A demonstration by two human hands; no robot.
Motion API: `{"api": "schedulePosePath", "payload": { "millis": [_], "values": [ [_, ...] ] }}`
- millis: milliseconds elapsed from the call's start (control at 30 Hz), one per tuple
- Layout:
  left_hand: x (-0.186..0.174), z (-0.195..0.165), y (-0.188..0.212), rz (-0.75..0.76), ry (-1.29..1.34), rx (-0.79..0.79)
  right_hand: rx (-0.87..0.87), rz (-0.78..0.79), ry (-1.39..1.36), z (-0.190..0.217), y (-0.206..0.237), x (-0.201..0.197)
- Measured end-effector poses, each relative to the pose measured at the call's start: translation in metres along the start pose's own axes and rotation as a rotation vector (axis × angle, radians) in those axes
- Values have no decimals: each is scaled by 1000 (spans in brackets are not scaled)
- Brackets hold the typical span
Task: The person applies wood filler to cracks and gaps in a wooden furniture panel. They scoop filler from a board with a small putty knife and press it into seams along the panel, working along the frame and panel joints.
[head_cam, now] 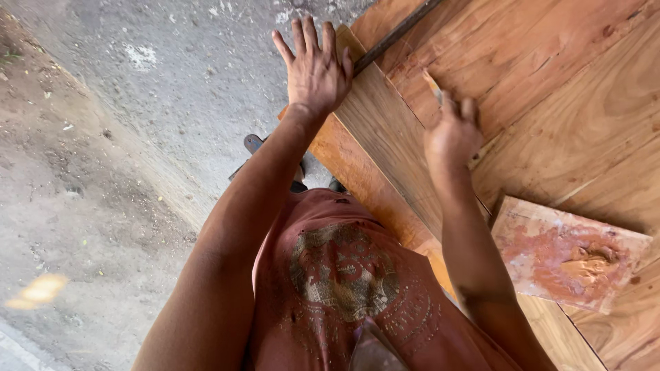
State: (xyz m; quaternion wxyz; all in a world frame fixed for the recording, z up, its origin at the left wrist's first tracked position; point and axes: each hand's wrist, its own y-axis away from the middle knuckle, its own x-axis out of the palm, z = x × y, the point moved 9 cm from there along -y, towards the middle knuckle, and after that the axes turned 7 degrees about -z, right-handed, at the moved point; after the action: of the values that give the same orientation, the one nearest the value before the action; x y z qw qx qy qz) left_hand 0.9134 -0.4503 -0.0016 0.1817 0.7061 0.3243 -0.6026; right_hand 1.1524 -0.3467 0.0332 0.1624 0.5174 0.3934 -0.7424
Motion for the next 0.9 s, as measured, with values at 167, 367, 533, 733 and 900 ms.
{"api": "schedulePosePath", "payload": {
  "millis": [167,367,533,733,900],
  "values": [
    [1,2,0,-2,9,-14,21,106,-142,-9,25,-9],
    [7,4,2,23,1,-12,-63,71,-221,11,28,-8],
    [2,2,1,2,8,-7,-114,71,-171,7,17,-19],
    [4,3,0,6,7,-6,-134,51,-173,13,27,-12],
    [3,3,0,-22,15,3,-73,119,-222,10,34,2]
  ]
}}
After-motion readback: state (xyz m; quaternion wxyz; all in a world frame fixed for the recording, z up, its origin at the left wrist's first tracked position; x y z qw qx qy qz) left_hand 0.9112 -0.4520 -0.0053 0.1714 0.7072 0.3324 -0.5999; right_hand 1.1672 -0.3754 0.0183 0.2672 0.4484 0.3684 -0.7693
